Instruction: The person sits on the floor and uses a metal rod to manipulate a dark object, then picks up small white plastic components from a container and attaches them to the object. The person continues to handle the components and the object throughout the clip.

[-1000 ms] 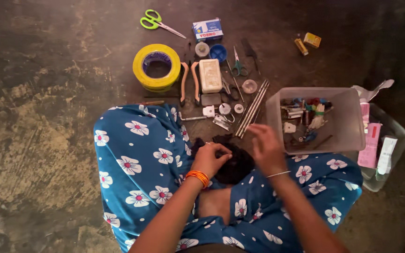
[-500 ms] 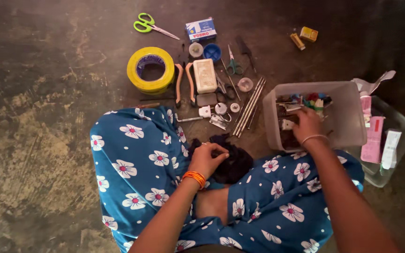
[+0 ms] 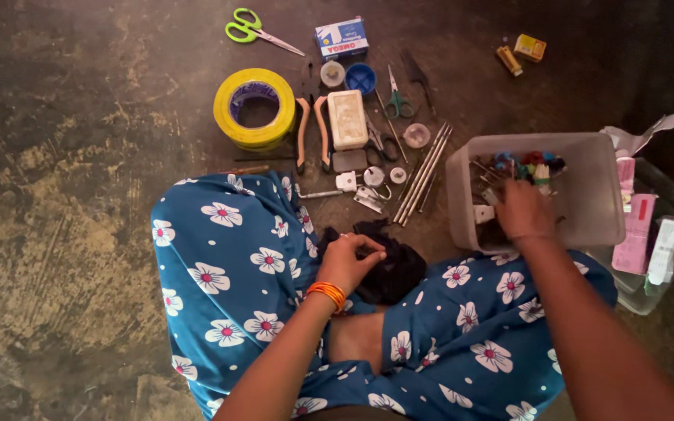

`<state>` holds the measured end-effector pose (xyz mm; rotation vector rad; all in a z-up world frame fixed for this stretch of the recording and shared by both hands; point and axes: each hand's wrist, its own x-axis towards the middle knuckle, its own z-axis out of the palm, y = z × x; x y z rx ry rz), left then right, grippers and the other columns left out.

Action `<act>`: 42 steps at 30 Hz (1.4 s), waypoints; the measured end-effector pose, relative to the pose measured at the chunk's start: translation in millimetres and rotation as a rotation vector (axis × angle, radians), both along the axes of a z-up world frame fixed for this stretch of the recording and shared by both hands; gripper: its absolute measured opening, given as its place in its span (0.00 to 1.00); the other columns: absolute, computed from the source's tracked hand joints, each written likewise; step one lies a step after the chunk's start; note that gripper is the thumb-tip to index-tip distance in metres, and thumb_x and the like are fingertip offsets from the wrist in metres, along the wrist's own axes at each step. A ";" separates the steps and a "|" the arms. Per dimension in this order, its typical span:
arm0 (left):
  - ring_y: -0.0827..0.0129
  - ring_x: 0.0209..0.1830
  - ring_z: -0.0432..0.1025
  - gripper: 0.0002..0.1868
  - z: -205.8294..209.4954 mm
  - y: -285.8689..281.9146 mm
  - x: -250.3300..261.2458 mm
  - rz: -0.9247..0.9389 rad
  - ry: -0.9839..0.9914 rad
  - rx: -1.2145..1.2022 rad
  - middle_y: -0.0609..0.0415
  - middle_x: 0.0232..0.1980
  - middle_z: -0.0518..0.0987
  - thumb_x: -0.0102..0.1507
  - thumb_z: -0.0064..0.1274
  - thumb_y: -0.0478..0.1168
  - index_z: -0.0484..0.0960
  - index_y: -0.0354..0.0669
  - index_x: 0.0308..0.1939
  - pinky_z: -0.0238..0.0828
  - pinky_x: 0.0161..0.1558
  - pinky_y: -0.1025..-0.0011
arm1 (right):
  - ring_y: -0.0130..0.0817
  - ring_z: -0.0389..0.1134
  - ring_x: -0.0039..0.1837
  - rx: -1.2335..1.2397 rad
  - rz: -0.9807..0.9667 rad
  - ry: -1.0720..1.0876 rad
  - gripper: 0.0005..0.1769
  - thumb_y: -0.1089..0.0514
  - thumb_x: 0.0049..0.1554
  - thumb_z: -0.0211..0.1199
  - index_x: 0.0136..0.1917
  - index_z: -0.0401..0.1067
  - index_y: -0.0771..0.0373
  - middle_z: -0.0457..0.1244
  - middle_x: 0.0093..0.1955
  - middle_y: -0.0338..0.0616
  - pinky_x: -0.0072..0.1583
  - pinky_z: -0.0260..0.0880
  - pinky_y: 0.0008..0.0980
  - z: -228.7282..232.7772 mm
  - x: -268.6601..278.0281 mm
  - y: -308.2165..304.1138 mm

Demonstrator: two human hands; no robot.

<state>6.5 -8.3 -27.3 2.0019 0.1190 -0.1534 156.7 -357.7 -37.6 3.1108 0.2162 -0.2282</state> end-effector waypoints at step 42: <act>0.54 0.42 0.79 0.10 22.4 2.4 -12.5 -0.102 -0.156 -0.052 0.48 0.40 0.83 0.56 0.66 0.40 0.87 0.43 0.39 0.75 0.46 0.64 | 0.30 0.69 0.50 1.673 -0.789 0.822 0.12 0.53 0.64 0.52 0.57 0.70 0.60 0.68 0.50 0.38 0.54 0.69 0.32 -38.5 -147.9 146.9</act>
